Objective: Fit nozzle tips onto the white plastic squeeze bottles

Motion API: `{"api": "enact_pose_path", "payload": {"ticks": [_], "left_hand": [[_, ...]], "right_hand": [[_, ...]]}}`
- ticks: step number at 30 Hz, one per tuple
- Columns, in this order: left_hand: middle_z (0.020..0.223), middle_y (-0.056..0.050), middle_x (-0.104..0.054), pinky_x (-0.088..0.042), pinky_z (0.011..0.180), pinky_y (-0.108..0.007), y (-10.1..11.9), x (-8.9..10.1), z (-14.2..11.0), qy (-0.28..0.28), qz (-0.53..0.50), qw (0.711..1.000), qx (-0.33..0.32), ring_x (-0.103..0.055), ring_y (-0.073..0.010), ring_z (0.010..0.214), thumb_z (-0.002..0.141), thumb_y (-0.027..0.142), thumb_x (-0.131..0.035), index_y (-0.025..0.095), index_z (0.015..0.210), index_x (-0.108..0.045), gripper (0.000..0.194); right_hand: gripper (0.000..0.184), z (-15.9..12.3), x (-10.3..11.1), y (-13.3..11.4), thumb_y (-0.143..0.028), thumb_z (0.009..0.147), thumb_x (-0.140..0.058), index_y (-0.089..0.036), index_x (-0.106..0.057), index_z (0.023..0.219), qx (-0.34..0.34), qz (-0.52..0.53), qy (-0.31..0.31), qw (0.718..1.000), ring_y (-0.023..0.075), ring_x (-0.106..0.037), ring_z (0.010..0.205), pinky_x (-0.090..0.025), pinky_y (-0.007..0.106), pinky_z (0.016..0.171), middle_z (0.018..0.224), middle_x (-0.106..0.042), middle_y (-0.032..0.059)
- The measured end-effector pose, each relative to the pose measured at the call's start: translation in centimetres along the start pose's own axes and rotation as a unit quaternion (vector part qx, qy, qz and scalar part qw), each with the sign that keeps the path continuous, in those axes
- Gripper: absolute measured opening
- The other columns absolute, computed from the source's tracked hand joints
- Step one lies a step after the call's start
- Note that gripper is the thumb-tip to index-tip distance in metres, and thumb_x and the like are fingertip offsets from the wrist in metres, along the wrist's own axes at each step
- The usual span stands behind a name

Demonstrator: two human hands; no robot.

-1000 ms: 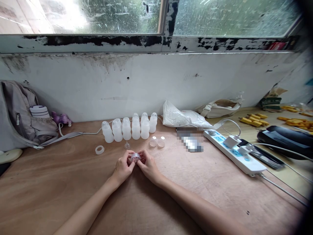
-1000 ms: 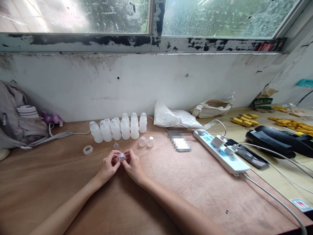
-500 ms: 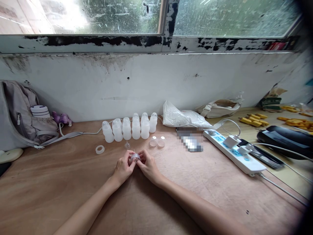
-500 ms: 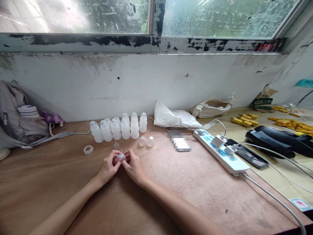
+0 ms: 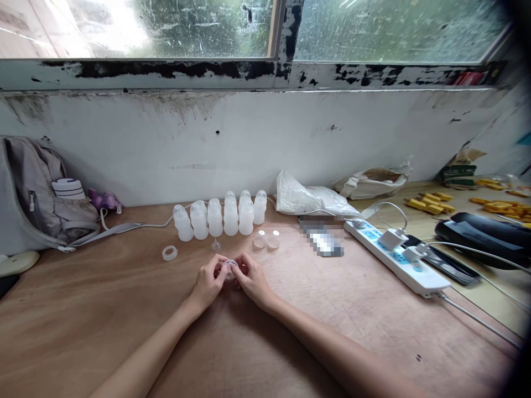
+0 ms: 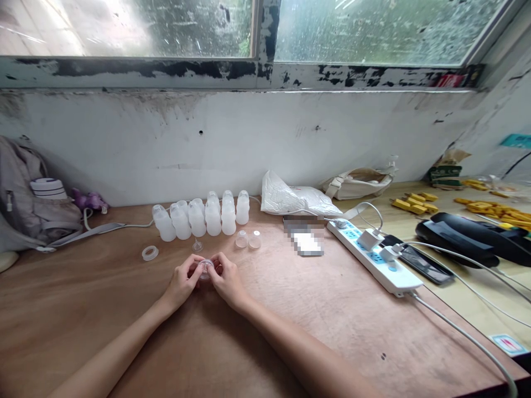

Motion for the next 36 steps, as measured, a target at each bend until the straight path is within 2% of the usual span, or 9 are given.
{"api": "enact_pose_path", "payload": {"ticks": [6, 13, 22, 29, 36], "left_hand": [[0.065, 0.000, -0.064, -0.042, 0.048, -0.020, -0.17, -0.16, -0.06, -0.009, 0.008, 1.000, -0.007, -0.059, -0.0125, 0.052, 0.082, 0.031, -0.043, 0.019, 0.081, -0.051, 0.015], [0.063, 0.001, -0.064, -0.041, 0.046, -0.020, -0.61, -0.39, -0.10, -0.015, 0.023, 0.999, -0.020, -0.056, -0.0116, 0.047, 0.082, 0.031, -0.044, 0.019, 0.084, -0.049, 0.014], [0.065, 0.000, -0.065, -0.041, 0.046, -0.020, -0.83, -0.41, -0.08, -0.015, 0.029, 0.999, -0.019, -0.059, -0.0129, 0.050, 0.080, 0.029, -0.046, 0.020, 0.080, -0.046, 0.009], [0.064, 0.000, -0.066, -0.044, 0.049, -0.021, -0.88, -0.35, 0.12, -0.020, 0.011, 1.000, -0.005, -0.062, -0.0144, 0.054, 0.079, 0.027, -0.047, 0.020, 0.077, -0.044, 0.008], [0.069, -0.001, -0.065, -0.044, 0.051, -0.021, -0.21, -0.16, -0.17, -0.002, 0.020, 1.000, -0.006, -0.060, -0.0129, 0.053, 0.081, 0.028, -0.046, 0.020, 0.086, -0.047, 0.010]], "right_hand": [[0.014, -0.05, 0.21, 0.12, -0.028, 0.079, -0.049, -0.020, -0.044, 0.068, -0.004, -0.029, 0.004, 1.000, 0.0090, -0.047, 0.045, -0.038, 0.019, 0.043, 0.051, -0.047, -0.0060], [0.014, 0.07, 0.24, 0.39, -0.030, 0.080, -0.048, -0.020, -0.044, 0.071, -0.016, 0.000, 0.003, 1.000, 0.0083, -0.047, 0.045, -0.037, 0.019, 0.043, 0.059, -0.050, -0.0053], [0.012, 0.15, 0.19, 0.63, -0.024, 0.075, -0.052, -0.019, -0.045, 0.068, 0.019, -0.051, 0.032, 0.998, 0.0095, -0.045, 0.054, -0.036, 0.020, 0.049, 0.061, -0.049, -0.0042], [0.008, 0.05, 0.04, 0.80, -0.023, 0.076, -0.050, -0.019, -0.046, 0.070, 0.025, -0.054, 0.025, 0.998, 0.0102, -0.046, 0.056, -0.037, 0.021, 0.051, 0.063, -0.050, -0.0035], [0.006, -0.03, -0.03, 0.63, -0.023, 0.078, -0.048, -0.019, -0.046, 0.074, 0.037, -0.052, 0.042, 0.997, 0.0120, -0.050, 0.062, -0.041, 0.023, 0.056, 0.070, -0.052, -0.0008]]}}
Point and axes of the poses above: each hand's wrist, its own z-axis towards the middle knuckle, its own x-axis out of the back of the hand, y = z × x, the point moved 1 cm from there along z, towards the middle knuckle
